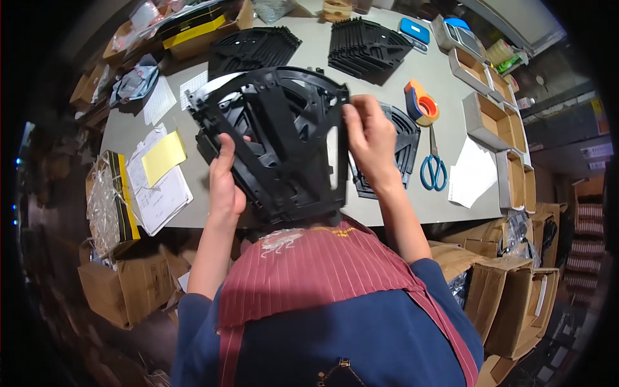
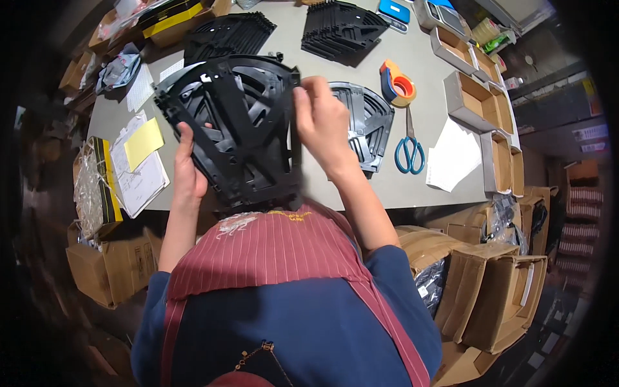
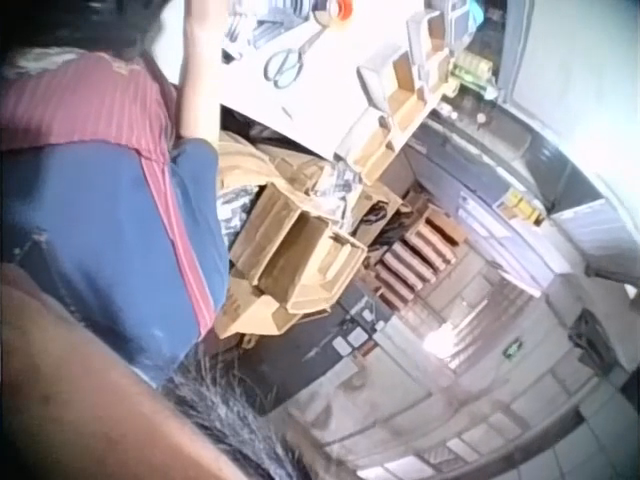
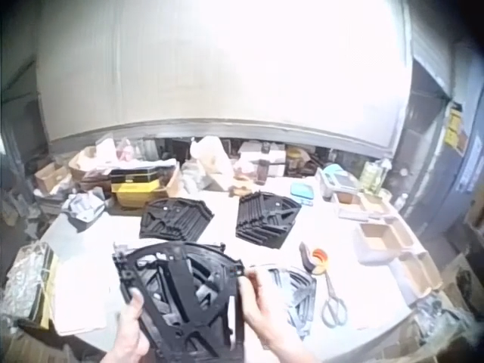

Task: The person unpacks black plastic frames from a yellow bag and places them on a table. They separate the frames into two piles, pick up a stack of small plastic components, and insert them into the frames one by one. Finally, the person picks up a stack of white paper sheets and places them into the assembled frames.

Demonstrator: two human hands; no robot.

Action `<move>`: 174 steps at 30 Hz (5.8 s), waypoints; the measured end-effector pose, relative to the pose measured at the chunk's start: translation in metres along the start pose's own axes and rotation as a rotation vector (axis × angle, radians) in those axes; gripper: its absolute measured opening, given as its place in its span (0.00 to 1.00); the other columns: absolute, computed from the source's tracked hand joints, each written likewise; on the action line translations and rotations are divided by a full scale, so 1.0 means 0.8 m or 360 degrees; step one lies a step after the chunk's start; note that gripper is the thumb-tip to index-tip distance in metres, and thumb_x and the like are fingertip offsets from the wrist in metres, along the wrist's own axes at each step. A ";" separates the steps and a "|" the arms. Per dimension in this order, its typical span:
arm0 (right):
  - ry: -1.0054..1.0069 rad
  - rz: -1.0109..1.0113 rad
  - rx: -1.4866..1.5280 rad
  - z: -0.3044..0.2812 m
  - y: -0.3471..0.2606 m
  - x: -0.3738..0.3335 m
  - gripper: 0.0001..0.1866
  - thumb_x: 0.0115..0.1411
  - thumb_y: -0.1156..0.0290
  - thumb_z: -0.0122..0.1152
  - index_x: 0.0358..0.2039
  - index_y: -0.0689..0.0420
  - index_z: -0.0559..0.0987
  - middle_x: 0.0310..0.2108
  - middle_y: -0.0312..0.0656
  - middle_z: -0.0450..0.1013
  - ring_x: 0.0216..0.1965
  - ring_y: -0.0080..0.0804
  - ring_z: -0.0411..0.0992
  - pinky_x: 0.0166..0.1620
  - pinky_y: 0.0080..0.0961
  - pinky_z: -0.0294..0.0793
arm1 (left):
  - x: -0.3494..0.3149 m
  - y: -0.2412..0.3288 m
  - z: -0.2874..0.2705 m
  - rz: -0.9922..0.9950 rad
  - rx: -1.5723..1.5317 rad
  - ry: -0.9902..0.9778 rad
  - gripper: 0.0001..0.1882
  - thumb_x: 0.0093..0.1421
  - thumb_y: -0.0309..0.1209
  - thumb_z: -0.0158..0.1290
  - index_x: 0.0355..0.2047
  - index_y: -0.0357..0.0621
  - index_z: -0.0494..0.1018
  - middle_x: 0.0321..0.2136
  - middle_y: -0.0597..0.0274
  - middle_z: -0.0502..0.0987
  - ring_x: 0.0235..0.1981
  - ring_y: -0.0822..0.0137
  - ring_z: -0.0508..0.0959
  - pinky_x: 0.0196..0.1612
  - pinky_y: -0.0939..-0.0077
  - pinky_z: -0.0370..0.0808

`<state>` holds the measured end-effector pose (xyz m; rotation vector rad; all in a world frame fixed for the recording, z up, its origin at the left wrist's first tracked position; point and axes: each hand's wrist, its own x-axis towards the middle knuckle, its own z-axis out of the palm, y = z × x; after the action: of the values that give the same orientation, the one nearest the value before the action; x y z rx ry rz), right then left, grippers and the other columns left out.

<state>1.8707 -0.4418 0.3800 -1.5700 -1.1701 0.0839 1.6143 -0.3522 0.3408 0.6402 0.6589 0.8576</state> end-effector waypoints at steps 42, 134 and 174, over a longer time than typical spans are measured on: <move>-0.0877 -0.0548 0.0160 0.082 -0.096 -0.002 0.17 0.56 0.61 0.68 0.34 0.62 0.74 0.32 0.49 0.71 0.31 0.52 0.75 0.33 0.42 0.75 | -0.001 -0.005 -0.026 -0.0086 -0.0181 -0.0037 0.30 0.63 0.51 0.60 0.55 0.41 0.73 0.49 0.57 0.80 0.51 0.62 0.80 0.58 0.63 0.77; -0.1185 -0.0649 0.0183 0.112 -0.136 -0.037 0.11 0.59 0.66 0.65 0.36 0.59 0.74 0.31 0.48 0.73 0.35 0.51 0.76 0.36 0.43 0.76 | -0.052 0.033 -0.007 0.0474 0.0150 0.0513 0.21 0.70 0.46 0.53 0.45 0.39 0.78 0.39 0.60 0.82 0.38 0.69 0.82 0.43 0.74 0.79; -0.0518 0.0165 -0.1105 -0.034 0.145 0.025 0.18 0.52 0.61 0.65 0.31 0.63 0.74 0.29 0.55 0.77 0.34 0.57 0.77 0.40 0.46 0.75 | -0.027 0.051 -0.035 0.0263 -0.0027 0.0363 0.27 0.68 0.54 0.53 0.42 0.37 0.75 0.36 0.62 0.79 0.41 0.68 0.78 0.46 0.72 0.78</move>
<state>1.9691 -0.4338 0.3102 -2.2907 -1.4625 -0.0034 1.5637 -0.3431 0.3586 0.5921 0.8108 1.0996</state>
